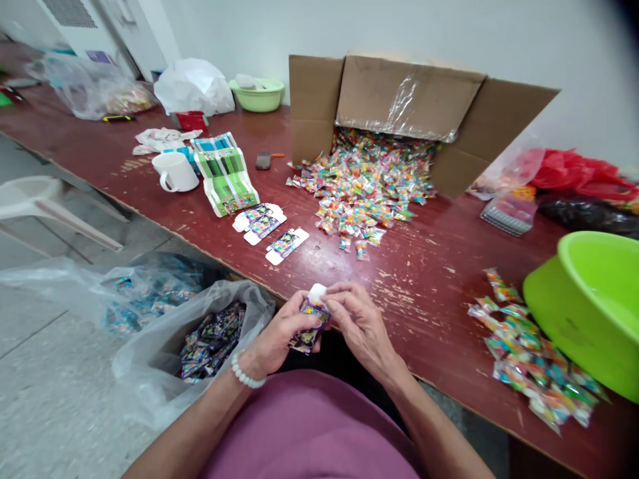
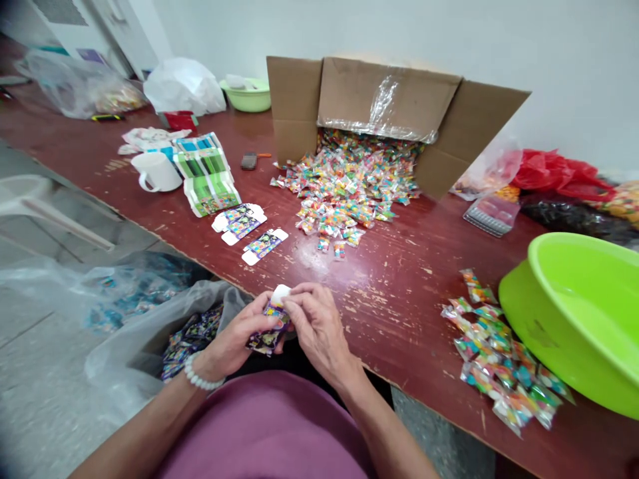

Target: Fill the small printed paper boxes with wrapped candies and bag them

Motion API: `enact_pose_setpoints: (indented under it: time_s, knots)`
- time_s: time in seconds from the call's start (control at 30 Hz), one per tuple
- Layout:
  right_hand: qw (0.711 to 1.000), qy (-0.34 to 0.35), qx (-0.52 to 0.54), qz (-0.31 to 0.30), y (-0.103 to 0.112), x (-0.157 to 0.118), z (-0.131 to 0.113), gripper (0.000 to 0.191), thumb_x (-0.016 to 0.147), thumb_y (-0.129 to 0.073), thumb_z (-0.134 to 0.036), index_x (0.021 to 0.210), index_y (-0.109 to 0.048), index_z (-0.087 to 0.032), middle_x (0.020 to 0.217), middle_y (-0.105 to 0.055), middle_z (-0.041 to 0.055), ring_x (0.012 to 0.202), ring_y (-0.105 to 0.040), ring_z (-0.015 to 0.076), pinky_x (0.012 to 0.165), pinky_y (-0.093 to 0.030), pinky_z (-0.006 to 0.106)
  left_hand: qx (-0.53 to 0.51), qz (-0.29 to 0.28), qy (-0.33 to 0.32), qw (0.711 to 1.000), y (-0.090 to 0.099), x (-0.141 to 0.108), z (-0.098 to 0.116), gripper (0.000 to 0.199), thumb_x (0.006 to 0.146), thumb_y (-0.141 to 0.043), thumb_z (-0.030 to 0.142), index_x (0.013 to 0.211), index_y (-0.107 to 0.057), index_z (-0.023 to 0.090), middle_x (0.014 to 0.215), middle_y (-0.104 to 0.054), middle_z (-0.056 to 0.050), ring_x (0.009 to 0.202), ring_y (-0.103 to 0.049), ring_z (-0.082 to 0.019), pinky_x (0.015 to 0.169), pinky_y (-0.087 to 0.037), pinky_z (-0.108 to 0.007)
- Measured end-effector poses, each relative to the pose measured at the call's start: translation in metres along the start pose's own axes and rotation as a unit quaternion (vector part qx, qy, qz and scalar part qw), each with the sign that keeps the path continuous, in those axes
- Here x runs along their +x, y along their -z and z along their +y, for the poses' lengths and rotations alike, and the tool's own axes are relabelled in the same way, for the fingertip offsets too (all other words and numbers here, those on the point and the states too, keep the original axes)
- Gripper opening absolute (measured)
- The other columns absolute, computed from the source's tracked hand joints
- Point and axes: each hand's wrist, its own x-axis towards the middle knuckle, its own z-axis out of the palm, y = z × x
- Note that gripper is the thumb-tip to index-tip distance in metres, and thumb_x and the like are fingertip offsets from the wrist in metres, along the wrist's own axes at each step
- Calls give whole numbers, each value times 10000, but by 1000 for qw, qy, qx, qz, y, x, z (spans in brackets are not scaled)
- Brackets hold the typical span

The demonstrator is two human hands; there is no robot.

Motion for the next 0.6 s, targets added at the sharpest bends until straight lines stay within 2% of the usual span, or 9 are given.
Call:
enact_pose_setpoints:
  time_s: [0.03,0.1,0.17,0.23,0.33,0.47,0.53,0.6]
  knots:
    - [999,-24,32,17,0,0,1,220,925,-598,-397,846,-737,-247,1018,-664,69,976,-613,223,897,-488,374,-30,11,8,999,0,2,-1,268,873,-588,391,1044,-562,187,838,-671,-29,548,-617,-129,519,-479,-242]
    - [984,-115,130,31,0,2,5,213,878,-657,-442,935,-714,-244,974,-660,47,877,-633,194,809,-518,334,-74,26,29,996,0,6,-3,427,912,-493,552,1041,-603,159,774,-687,-60,504,-619,-149,477,-478,-251]
    - [949,-211,233,-2,-2,3,9,308,825,-719,-458,1042,-668,-246,911,-669,17,719,-627,147,687,-524,282,-86,36,41,995,0,8,-4,509,909,-471,605,1011,-638,136,718,-686,-70,482,-617,-152,459,-483,-247]
    - [922,-254,287,-49,-3,3,11,367,801,-749,-449,1080,-641,-238,906,-674,6,647,-606,114,627,-511,245,-73,49,31,996,-2,8,-5,469,897,-522,576,979,-653,133,711,-684,-65,497,-617,-150,450,-491,-238]
    - [938,-215,262,-78,-7,1,10,329,791,-766,-413,1034,-655,-221,891,-675,7,683,-615,121,624,-516,232,-29,68,-8,997,-7,5,-5,349,840,-658,478,942,-659,144,725,-662,-30,552,-605,-139,443,-500,-220]
    - [971,-147,182,-58,-12,-2,7,209,867,-683,-414,900,-690,-208,799,-675,14,616,-605,134,566,-512,250,-42,79,-35,995,-13,3,-5,286,836,-687,426,903,-655,150,709,-632,-2,544,-579,-116,433,-505,-207]
    - [983,-109,142,-29,-12,-3,8,208,910,-633,-407,937,-723,-221,827,-698,34,622,-619,148,574,-525,271,-89,80,-14,993,-14,5,-6,311,861,-658,456,905,-648,148,710,-647,-16,536,-602,-127,431,-517,-218]
    - [995,-47,89,-23,-8,-3,8,197,928,-617,-379,990,-752,-250,885,-720,50,693,-652,173,635,-548,297,-147,61,38,987,-12,8,-7,385,878,-615,531,909,-634,148,693,-654,-29,490,-613,-137,413,-522,-235]
